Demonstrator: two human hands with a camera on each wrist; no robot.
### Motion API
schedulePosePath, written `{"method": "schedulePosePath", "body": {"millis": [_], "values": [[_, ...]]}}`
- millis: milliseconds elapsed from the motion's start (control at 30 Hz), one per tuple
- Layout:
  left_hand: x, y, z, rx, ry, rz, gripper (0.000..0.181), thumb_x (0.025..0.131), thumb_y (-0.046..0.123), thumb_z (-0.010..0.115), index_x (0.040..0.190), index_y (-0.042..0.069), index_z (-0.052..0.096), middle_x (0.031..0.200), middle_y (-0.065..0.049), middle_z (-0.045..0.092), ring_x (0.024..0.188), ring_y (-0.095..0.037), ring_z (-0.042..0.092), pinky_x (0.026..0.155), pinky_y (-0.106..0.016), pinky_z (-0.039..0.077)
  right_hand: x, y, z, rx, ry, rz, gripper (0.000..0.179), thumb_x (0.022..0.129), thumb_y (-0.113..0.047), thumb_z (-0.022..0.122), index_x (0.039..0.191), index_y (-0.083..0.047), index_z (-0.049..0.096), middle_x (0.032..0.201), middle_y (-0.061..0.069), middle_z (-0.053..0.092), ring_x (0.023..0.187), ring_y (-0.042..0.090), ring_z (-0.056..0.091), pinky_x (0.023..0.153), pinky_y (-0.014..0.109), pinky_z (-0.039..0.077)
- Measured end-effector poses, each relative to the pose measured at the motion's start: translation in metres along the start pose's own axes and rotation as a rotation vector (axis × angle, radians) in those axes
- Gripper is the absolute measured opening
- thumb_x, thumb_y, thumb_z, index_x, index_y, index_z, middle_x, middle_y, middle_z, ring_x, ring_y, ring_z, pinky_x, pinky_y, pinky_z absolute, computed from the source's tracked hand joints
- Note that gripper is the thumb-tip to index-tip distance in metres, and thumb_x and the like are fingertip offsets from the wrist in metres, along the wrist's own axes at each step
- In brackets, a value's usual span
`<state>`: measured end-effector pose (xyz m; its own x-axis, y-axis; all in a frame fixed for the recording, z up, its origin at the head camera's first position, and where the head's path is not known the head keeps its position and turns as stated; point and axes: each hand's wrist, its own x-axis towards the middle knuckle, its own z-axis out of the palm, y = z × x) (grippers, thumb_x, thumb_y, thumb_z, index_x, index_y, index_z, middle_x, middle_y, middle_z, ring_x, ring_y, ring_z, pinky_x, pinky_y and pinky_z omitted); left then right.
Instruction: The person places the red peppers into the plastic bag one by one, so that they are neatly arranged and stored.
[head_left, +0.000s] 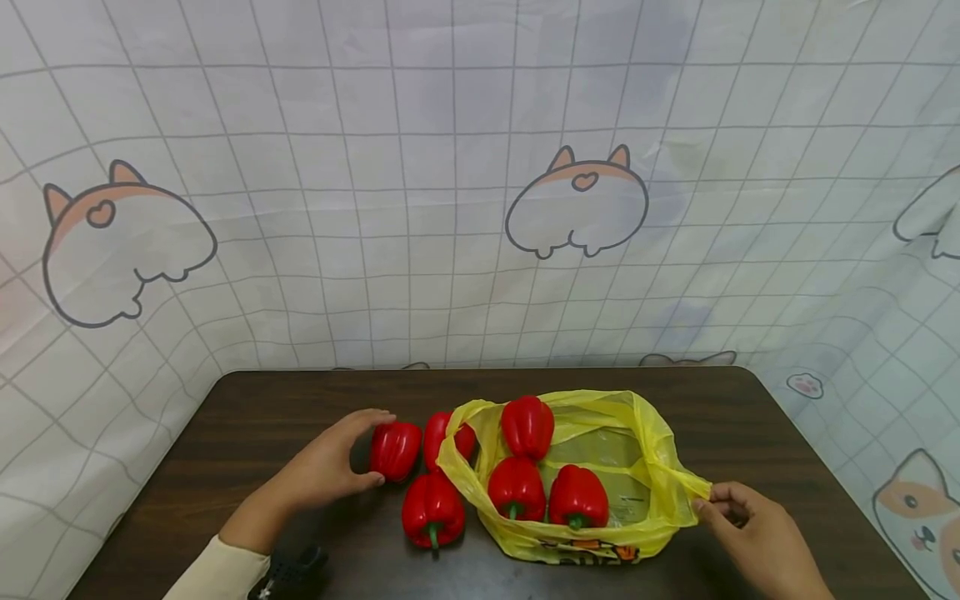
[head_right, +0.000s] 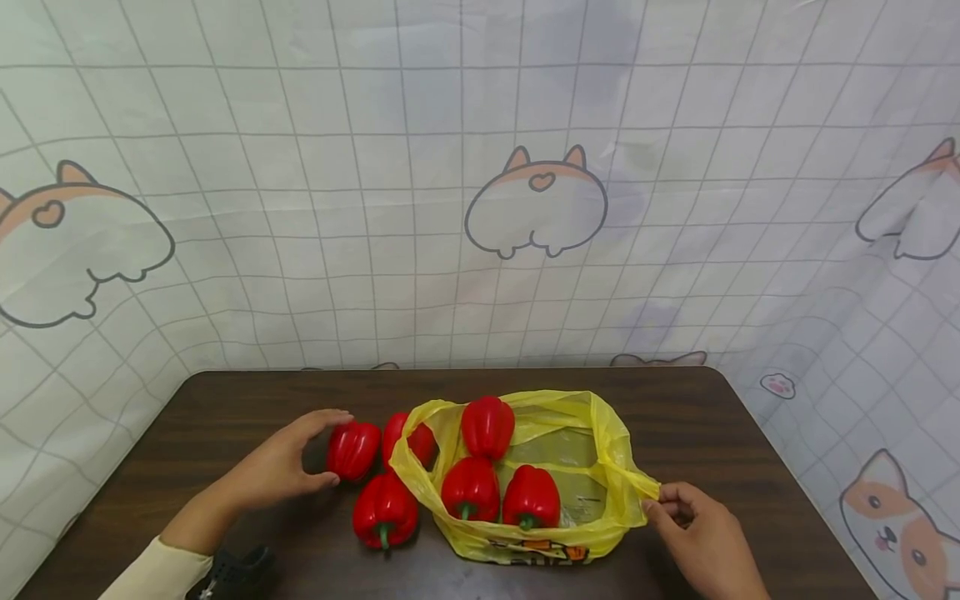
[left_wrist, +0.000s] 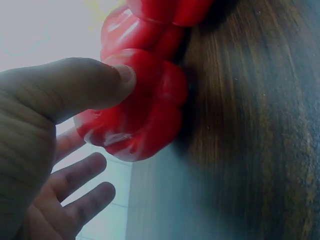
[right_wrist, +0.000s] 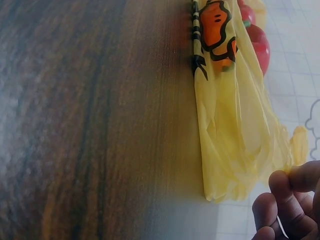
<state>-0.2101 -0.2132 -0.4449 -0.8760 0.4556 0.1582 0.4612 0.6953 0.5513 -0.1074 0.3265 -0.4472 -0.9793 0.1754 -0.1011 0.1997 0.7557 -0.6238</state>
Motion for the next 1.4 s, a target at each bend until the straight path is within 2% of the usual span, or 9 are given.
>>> {"method": "schedulePosePath", "body": {"millis": [267,567,967,1133,1267,1400], "values": [[0.000,-0.005,0.004,-0.002,-0.015,0.001,0.071,0.078,0.010,0.089,0.141,0.012,0.057,0.149,-0.014,0.050,0.135,-0.038,0.049,0.104,-0.058,0.047,0.001,0.000,0.000,-0.005,0.005,0.007,0.055,0.098,-0.053,0.065,0.116,-0.002,0.067,0.098,0.001,0.072,0.086,0.019,0.066,0.073,0.045,0.055],[0.001,-0.007,0.006,-0.001,-0.015,0.007,0.071,0.078,0.009,0.089,0.140,0.013,0.055,0.149,-0.011,0.052,0.133,-0.035,0.052,0.105,-0.056,0.045,0.000,0.002,0.000,-0.009,0.007,0.007,0.054,0.098,-0.053,0.065,0.116,-0.002,0.067,0.098,0.001,0.072,0.086,0.019,0.066,0.072,0.044,0.055],[-0.001,-0.011,0.007,-0.020,0.043,-0.002,0.069,0.075,0.016,0.092,0.136,0.013,0.058,0.135,-0.004,0.060,0.117,-0.027,0.061,0.097,-0.051,0.053,-0.001,0.004,0.000,-0.007,0.011,0.016,0.059,0.096,-0.058,0.065,0.116,-0.002,0.067,0.098,0.002,0.071,0.086,0.020,0.066,0.071,0.044,0.055],[-0.002,-0.011,0.000,-0.049,0.091,-0.007,0.072,0.075,0.016,0.093,0.138,0.014,0.057,0.132,-0.002,0.061,0.109,-0.021,0.063,0.092,-0.047,0.056,0.000,0.003,-0.001,-0.006,0.011,0.006,0.056,0.097,-0.055,0.064,0.116,-0.002,0.067,0.097,0.001,0.071,0.084,0.017,0.065,0.070,0.040,0.054],[-0.001,-0.008,-0.008,-0.055,0.137,0.018,0.073,0.076,0.016,0.092,0.139,0.014,0.056,0.130,-0.003,0.063,0.106,-0.022,0.063,0.092,-0.050,0.055,0.001,0.002,-0.002,-0.011,0.013,-0.007,0.052,0.099,-0.050,0.064,0.116,-0.001,0.067,0.096,0.001,0.071,0.082,0.016,0.064,0.067,0.036,0.052],[0.001,-0.004,-0.014,-0.069,0.148,0.025,0.073,0.077,0.016,0.091,0.140,0.014,0.055,0.128,-0.004,0.063,0.105,-0.024,0.064,0.091,-0.053,0.055,0.002,0.000,-0.002,-0.018,0.014,-0.008,0.051,0.099,-0.049,0.065,0.116,0.000,0.067,0.095,0.000,0.070,0.081,0.015,0.064,0.065,0.035,0.050]]}}
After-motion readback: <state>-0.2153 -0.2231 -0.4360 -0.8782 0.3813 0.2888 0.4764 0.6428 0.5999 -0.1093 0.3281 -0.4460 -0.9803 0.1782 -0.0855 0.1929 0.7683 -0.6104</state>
